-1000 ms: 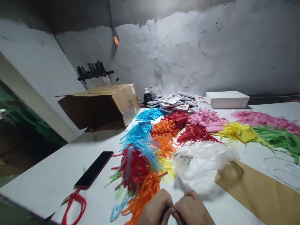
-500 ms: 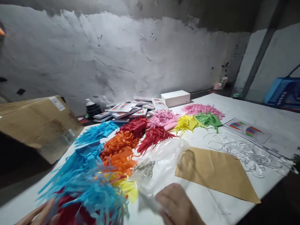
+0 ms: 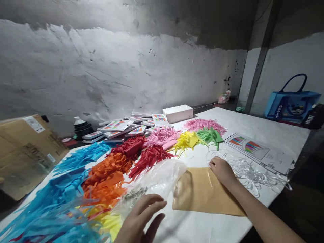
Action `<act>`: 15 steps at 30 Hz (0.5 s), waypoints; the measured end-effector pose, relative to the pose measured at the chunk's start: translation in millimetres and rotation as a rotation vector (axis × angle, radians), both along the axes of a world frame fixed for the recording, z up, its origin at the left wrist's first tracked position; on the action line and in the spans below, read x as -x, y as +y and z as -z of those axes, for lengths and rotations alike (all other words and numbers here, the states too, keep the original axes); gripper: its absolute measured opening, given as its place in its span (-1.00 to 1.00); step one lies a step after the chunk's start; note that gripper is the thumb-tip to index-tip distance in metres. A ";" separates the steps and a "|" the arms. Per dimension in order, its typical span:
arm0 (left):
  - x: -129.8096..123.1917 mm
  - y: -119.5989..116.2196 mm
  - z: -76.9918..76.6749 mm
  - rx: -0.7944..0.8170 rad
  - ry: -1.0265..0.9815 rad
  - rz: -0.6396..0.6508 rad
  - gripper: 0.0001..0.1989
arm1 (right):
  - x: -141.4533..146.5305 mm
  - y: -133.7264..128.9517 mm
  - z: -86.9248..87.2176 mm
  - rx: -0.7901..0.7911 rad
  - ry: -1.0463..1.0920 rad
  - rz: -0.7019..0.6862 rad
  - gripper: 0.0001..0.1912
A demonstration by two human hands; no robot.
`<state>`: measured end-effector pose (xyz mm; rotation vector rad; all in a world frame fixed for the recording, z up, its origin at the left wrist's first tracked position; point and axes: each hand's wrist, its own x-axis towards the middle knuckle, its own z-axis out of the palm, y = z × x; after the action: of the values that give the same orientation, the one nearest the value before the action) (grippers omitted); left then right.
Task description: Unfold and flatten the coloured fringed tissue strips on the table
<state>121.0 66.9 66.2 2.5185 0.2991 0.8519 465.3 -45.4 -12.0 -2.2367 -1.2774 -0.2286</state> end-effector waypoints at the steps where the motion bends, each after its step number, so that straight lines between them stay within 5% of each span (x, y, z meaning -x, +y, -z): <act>1: -14.4 -6.1 1.9 0.128 0.043 0.039 -0.80 | 11.5 -5.5 -3.0 -0.058 -0.019 -0.035 -0.83; 6: -74.7 -35.4 30.7 1.119 0.245 0.124 -0.43 | 98.4 -32.2 -4.9 -0.327 -0.163 -0.359 -0.70; 9: -94.7 -46.2 42.9 1.586 0.226 0.113 -0.43 | 145.0 -40.1 8.7 -0.393 -0.230 -0.496 -0.70; 12: -99.7 -47.6 49.6 1.728 0.212 0.030 -0.49 | 166.4 -45.6 23.2 -0.371 -0.194 -0.499 -0.82; 15: -94.7 -43.1 53.4 1.664 0.191 -0.012 -0.50 | 152.9 -49.9 28.2 -0.308 -0.102 -0.429 -0.76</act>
<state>215.7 23.8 12.8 0.9973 0.6941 0.1080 312.3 -95.3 -40.2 -1.6696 -1.6183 -0.3518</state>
